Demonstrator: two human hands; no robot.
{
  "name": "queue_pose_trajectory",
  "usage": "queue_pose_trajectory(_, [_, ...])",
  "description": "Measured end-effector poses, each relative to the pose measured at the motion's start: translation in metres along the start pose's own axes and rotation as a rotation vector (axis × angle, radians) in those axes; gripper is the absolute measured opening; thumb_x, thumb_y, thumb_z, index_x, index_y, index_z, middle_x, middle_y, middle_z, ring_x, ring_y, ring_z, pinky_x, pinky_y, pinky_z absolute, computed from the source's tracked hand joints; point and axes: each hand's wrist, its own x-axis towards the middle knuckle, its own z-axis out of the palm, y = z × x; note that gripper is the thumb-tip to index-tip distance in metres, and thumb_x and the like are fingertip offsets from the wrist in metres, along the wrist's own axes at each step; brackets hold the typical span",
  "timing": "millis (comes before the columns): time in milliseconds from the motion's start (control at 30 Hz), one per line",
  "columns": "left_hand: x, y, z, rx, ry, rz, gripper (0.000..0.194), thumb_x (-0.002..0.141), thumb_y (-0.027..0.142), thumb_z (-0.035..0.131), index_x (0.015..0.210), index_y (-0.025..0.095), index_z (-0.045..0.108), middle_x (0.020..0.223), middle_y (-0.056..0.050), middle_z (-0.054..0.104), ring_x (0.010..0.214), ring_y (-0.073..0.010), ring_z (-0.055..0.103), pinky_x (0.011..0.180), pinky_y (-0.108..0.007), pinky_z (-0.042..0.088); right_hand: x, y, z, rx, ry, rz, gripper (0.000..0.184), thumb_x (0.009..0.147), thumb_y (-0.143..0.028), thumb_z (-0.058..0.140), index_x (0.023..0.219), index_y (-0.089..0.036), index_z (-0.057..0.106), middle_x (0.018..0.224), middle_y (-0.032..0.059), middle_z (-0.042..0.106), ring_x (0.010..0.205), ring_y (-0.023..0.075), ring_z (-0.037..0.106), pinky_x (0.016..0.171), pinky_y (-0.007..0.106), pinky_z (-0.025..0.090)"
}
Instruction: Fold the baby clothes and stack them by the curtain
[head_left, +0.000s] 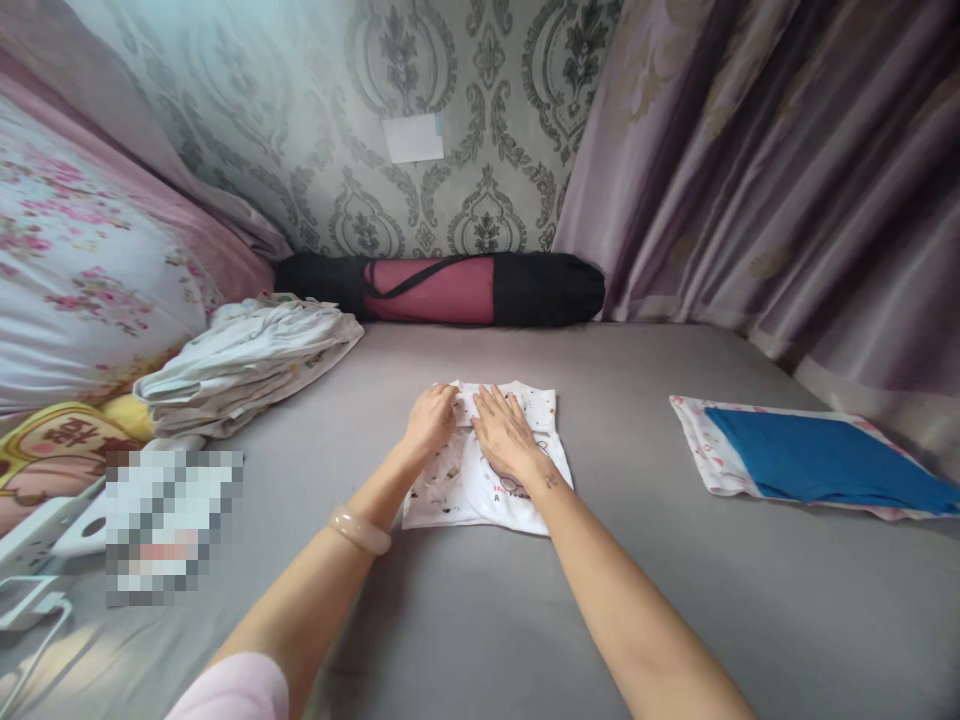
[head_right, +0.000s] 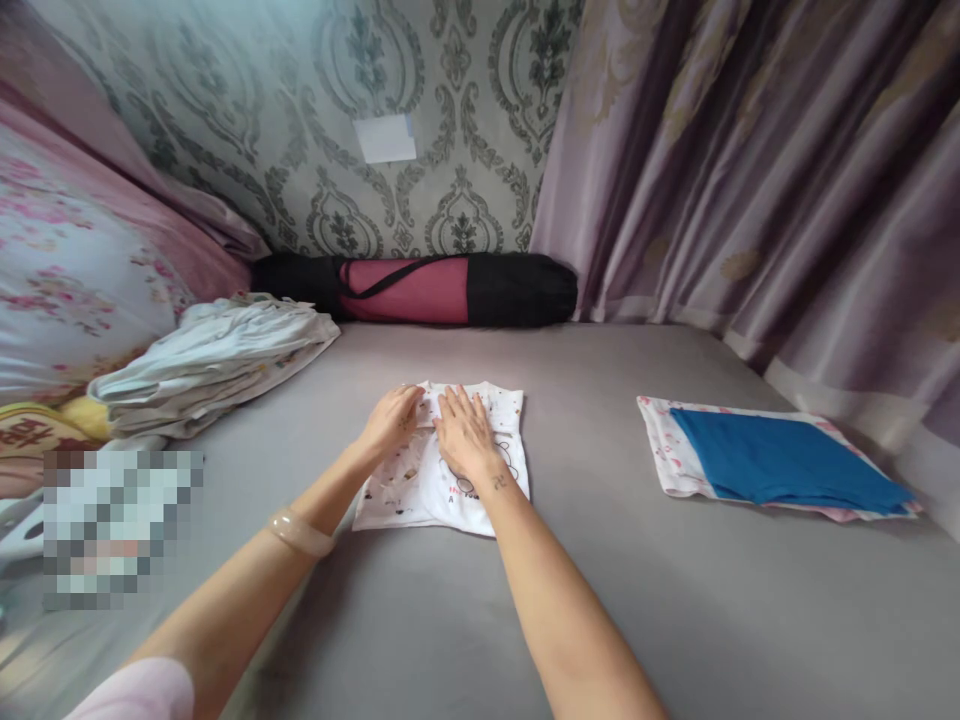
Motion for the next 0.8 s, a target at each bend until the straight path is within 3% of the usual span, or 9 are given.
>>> queue_pose_trajectory(100, [-0.002, 0.002, 0.013, 0.030, -0.033, -0.001, 0.039, 0.095, 0.023, 0.034, 0.129, 0.013, 0.051, 0.133, -0.017, 0.056, 0.129, -0.0255, 0.047, 0.110, -0.042, 0.032, -0.002, -0.001, 0.007, -0.001, -0.088, 0.013, 0.055, 0.099, -0.033, 0.028, 0.149, -0.010, 0.034, 0.156, 0.0088, 0.029, 0.146, 0.0233, 0.017, 0.119, 0.042, 0.004])
queue_pose_trajectory(233, [-0.008, 0.000, 0.025, 0.064, -0.103, -0.087, 0.052, 0.098, 0.036, 0.029, 0.143, 0.013, 0.039, 0.150, -0.016, 0.039, 0.143, -0.0281, 0.029, 0.116, -0.047, 0.021, -0.003, 0.002, 0.007, 0.001, -0.099, 0.027, 0.056, 0.099, -0.036, 0.026, 0.150, -0.013, 0.032, 0.157, 0.0077, 0.028, 0.146, 0.0216, 0.018, 0.119, 0.041, 0.005])
queue_pose_trajectory(367, [-0.008, -0.003, 0.024, 0.045, -0.148, -0.146, 0.058, 0.097, 0.044, 0.027, 0.146, 0.014, 0.037, 0.154, -0.015, 0.033, 0.145, -0.0301, 0.022, 0.116, -0.049, 0.020, -0.003, 0.010, 0.008, -0.004, -0.051, 0.087, 0.059, 0.099, -0.038, 0.025, 0.148, -0.005, 0.034, 0.156, 0.0140, 0.028, 0.146, 0.0229, 0.017, 0.119, 0.038, 0.005])
queue_pose_trajectory(567, [-0.007, 0.000, 0.019, 0.009, -0.176, -0.221, 0.070, 0.095, 0.050, 0.027, 0.146, 0.002, 0.031, 0.155, -0.022, 0.026, 0.146, -0.0314, 0.017, 0.117, -0.046, 0.019, -0.004, 0.018, 0.012, -0.026, 0.033, 0.174, 0.060, 0.099, -0.038, 0.025, 0.147, -0.003, 0.035, 0.156, 0.0162, 0.026, 0.147, 0.0235, 0.016, 0.119, 0.040, 0.004])
queue_pose_trajectory(800, [-0.009, -0.004, 0.017, -0.024, -0.166, -0.183, 0.069, 0.096, 0.050, 0.027, 0.146, 0.003, 0.032, 0.155, -0.022, 0.026, 0.146, -0.0311, 0.017, 0.117, -0.045, 0.018, -0.006, 0.017, 0.014, -0.060, 0.033, 0.251, 0.064, 0.097, -0.037, 0.028, 0.147, 0.004, 0.029, 0.157, 0.0211, 0.021, 0.147, 0.0263, 0.010, 0.118, 0.040, 0.004])
